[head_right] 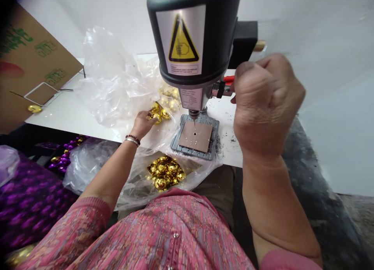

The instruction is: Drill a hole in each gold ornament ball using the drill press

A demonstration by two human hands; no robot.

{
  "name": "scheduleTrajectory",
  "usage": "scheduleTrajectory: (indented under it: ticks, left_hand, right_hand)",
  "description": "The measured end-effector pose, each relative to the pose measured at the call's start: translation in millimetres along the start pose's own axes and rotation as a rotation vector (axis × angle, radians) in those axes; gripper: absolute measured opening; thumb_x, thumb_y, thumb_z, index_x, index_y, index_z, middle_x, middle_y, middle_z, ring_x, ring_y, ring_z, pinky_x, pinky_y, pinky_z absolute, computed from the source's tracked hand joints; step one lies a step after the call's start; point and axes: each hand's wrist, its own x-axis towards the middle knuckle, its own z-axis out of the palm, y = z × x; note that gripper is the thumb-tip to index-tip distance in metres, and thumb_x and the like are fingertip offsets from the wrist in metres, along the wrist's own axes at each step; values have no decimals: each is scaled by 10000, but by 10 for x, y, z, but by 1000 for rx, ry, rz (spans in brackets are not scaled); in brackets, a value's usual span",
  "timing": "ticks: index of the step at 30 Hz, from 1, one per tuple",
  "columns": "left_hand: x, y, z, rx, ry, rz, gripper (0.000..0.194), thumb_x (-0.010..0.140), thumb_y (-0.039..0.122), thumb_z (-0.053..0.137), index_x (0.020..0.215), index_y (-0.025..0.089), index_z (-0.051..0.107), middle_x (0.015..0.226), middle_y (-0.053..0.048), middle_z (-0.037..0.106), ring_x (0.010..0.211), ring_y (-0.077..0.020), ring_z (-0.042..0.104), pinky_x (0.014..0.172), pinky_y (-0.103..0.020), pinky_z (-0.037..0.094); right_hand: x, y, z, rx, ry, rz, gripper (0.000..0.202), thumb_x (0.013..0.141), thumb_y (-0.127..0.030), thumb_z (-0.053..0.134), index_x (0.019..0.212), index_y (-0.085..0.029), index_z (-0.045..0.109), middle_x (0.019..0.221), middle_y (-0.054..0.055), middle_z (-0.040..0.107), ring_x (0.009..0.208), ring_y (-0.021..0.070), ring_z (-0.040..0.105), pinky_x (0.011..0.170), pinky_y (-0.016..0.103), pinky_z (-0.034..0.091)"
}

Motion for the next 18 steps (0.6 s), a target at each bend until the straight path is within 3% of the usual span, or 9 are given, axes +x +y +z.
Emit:
scheduleTrajectory:
  ticks: [5, 8, 10, 12, 15, 18]
  left_hand:
    - [-34, -72, 39, 83, -216, 153, 421, 791, 301, 855, 1179, 143, 819, 1054, -132, 774, 1149, -325, 680, 1083, -404, 565]
    - [-131, -88, 63, 64, -245, 186, 602, 773, 264, 856, 1356, 142, 766, 1324, -190, 763, 1239, -348, 684, 1123, -437, 567]
    - [-196, -57, 56, 27, -264, 159, 775, 783, 180, 774, 1546, 124, 649, 1484, -215, 702, 1274, -336, 691, 1138, -436, 569]
    - [-232, 7, 18, -20, -317, 110, 855, 786, 119, 677, 1634, 112, 567, 1491, -205, 708, 1238, -309, 716, 1132, -419, 571]
    - [-218, 133, -75, -126, -441, 10, 680, 872, 180, 594, 1547, 139, 659, 1364, -148, 782, 1068, -263, 757, 1016, -380, 603]
    - [-174, 247, -134, -152, -519, -1, 493, 986, 436, 590, 1330, 140, 784, 1239, -140, 812, 956, -251, 746, 882, -348, 594]
  right_hand:
    - [-19, -17, 19, 11, -3, 16, 208, 891, -270, 497, 696, -203, 475, 608, -34, 471, 604, 64, 470, 555, 221, 334]
    - [-41, -4, 16, 12, 9, 15, 213, 914, -276, 491, 723, -182, 494, 613, -50, 486, 607, 31, 454, 591, 198, 319]
    - [-56, 4, 8, 3, 6, 17, 220, 937, -259, 492, 737, -169, 501, 626, -61, 496, 613, 10, 453, 618, 192, 324]
    - [-69, 3, -2, -3, 2, 17, 229, 965, -243, 480, 753, -159, 506, 639, -75, 499, 620, -10, 454, 649, 191, 340]
    - [-82, -11, -11, -6, -12, 19, 241, 978, -218, 480, 748, -147, 499, 636, -89, 490, 624, -27, 446, 663, 183, 343]
    - [-90, -26, -17, -9, -36, 17, 225, 979, -198, 490, 761, -143, 499, 651, -89, 513, 637, -28, 452, 664, 170, 345]
